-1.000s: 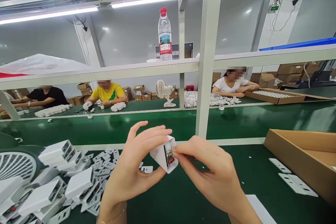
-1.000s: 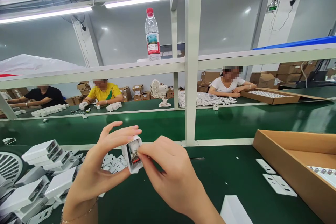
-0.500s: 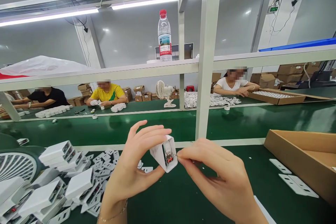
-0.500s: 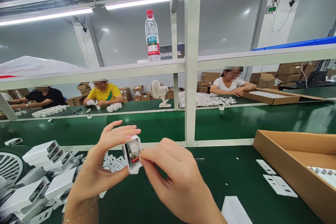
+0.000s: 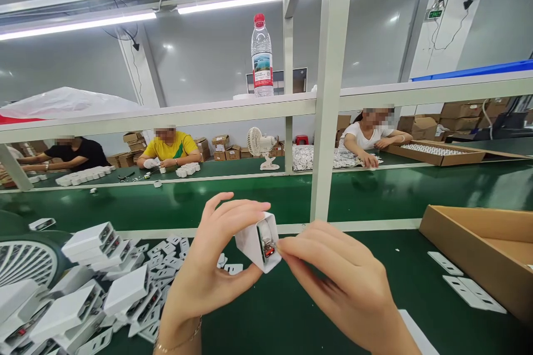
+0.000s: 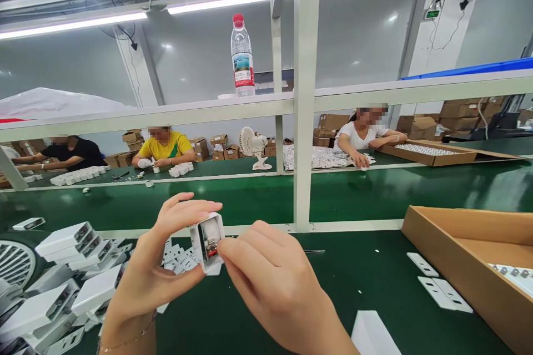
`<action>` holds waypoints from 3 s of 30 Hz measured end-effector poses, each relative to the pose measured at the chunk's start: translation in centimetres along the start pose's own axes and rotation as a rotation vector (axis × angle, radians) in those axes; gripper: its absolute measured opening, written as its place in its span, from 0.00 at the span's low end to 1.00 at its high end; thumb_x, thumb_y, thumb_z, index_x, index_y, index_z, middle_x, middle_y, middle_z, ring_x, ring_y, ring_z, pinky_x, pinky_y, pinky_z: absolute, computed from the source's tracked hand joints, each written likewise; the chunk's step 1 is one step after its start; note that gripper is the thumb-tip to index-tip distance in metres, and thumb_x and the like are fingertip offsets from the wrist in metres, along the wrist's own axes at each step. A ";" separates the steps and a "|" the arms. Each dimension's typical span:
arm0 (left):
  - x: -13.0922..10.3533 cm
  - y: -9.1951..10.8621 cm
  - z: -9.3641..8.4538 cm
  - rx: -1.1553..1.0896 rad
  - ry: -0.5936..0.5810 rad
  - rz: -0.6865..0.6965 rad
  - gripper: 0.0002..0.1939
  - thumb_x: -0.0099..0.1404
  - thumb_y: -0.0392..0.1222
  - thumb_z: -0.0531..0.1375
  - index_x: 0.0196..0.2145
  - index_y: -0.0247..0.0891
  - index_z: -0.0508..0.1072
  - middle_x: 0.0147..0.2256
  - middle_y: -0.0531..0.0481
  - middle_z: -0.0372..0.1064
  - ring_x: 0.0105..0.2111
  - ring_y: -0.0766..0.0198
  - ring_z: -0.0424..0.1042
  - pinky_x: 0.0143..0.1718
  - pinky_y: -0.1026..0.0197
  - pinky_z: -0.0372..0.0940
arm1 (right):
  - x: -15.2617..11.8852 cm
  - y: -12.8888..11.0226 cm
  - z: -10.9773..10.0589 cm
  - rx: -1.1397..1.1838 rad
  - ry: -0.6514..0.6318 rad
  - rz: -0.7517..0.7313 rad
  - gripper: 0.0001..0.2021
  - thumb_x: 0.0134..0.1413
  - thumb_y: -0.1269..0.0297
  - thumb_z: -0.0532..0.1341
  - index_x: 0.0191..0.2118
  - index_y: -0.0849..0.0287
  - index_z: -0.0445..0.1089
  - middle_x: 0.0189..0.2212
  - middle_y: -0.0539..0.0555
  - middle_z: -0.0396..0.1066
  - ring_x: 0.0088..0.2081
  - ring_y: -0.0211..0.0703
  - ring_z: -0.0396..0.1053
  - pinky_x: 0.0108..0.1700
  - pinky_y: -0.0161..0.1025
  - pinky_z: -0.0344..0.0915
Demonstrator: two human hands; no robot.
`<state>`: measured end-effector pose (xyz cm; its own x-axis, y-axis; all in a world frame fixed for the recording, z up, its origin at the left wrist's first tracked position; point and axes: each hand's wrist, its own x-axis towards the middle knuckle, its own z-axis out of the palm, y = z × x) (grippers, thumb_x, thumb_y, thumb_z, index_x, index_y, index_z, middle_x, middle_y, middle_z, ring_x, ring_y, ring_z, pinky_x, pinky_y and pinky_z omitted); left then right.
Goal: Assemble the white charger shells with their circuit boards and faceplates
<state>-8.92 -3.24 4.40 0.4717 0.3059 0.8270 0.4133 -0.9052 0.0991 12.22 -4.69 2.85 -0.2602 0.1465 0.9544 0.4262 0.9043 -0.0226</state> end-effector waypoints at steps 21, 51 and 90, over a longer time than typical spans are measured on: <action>0.3 0.4 -0.5 0.094 -0.051 -0.001 0.27 0.66 0.29 0.58 0.60 0.45 0.64 0.56 0.46 0.72 0.54 0.53 0.72 0.62 0.44 0.56 | 0.0 0.1 0.3 -0.099 -0.051 -0.065 0.10 0.62 0.86 0.59 0.40 0.64 0.71 0.26 0.54 0.70 0.27 0.41 0.58 0.28 0.40 0.57; 0.1 0.1 -0.4 0.167 -0.067 -0.049 0.29 0.60 0.36 0.65 0.58 0.47 0.65 0.49 0.48 0.77 0.41 0.53 0.76 0.55 0.45 0.57 | -0.1 0.5 0.3 -0.001 -0.152 0.126 0.08 0.68 0.79 0.57 0.42 0.60 0.70 0.27 0.50 0.67 0.29 0.40 0.59 0.30 0.38 0.56; 0.5 0.0 0.4 0.166 0.072 -0.029 0.24 0.65 0.34 0.64 0.58 0.42 0.68 0.50 0.47 0.76 0.41 0.57 0.73 0.53 0.46 0.58 | 0.4 -0.4 1.0 -0.481 0.089 -0.309 0.13 0.67 0.80 0.54 0.38 0.74 0.76 0.24 0.58 0.73 0.27 0.46 0.67 0.30 0.44 0.63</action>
<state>-8.38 -2.95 4.60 0.4030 0.3034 0.8634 0.5513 -0.8335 0.0356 11.13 -4.63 2.91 -0.3703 -0.1480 0.9170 0.6936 0.6127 0.3789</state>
